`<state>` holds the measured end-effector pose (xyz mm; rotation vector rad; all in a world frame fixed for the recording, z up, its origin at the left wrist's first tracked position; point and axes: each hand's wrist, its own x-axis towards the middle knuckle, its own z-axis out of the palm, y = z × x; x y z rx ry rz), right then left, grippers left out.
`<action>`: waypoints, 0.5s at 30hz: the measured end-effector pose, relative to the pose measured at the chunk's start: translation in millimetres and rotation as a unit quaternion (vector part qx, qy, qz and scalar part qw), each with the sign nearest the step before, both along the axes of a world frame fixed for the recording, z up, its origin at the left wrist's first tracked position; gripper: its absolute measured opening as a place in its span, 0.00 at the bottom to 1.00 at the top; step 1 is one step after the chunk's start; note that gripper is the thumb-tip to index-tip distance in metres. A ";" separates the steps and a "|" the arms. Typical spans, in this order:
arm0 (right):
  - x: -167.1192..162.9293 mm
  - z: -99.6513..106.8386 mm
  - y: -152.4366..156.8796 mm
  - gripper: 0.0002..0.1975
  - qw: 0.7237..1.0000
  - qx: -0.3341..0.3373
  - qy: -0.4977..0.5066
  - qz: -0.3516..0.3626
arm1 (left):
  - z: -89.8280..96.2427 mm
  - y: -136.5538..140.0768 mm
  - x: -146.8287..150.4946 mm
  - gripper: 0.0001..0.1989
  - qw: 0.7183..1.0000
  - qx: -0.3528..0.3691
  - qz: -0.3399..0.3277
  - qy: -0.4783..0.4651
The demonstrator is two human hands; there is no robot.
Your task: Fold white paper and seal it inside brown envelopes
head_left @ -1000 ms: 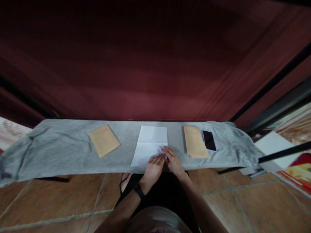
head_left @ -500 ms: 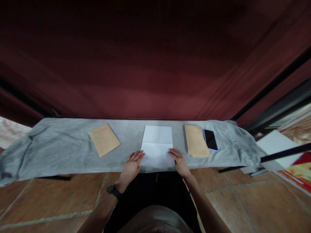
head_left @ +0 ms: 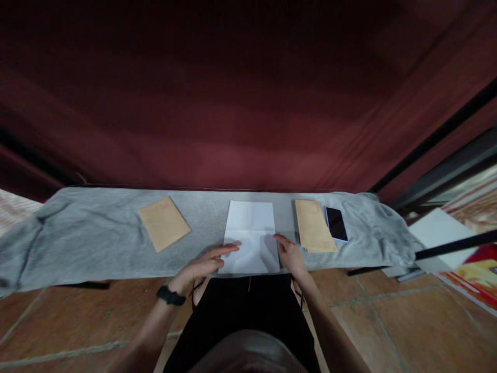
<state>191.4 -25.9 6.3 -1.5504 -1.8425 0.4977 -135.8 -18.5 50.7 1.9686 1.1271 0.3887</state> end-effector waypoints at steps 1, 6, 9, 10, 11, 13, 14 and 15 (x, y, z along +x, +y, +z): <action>-9.3 2.1 3.8 0.23 1.000 0.012 -0.007 -0.004 | -0.4 4.8 8.2 0.33 1.000 0.010 0.004 -0.001; -68.6 2.1 17.3 0.24 0.993 0.035 -0.097 0.057 | -20.7 28.1 78.7 0.26 0.975 0.162 0.109 0.107; -86.8 -4.3 18.1 0.26 0.987 0.019 -0.152 0.057 | -36.3 35.2 105.3 0.26 0.958 0.213 0.105 0.160; -87.9 -6.6 17.8 0.27 0.985 0.018 -0.162 0.052 | -40.2 35.8 108.0 0.26 0.952 0.226 0.111 0.174; -87.0 -8.8 17.5 0.27 0.985 0.019 -0.168 0.044 | -43.3 35.7 108.3 0.27 0.946 0.235 0.120 0.187; -81.2 -12.3 17.5 0.26 0.985 0.023 -0.167 0.027 | -47.6 34.4 103.6 0.29 0.936 0.246 0.143 0.207; -77.2 -13.8 17.6 0.26 0.986 0.026 -0.163 0.018 | -49.0 33.6 99.9 0.30 0.932 0.248 0.156 0.213; -72.9 -15.1 17.9 0.26 0.987 0.028 -0.160 0.009 | -50.0 32.9 96.0 0.31 0.928 0.249 0.170 0.217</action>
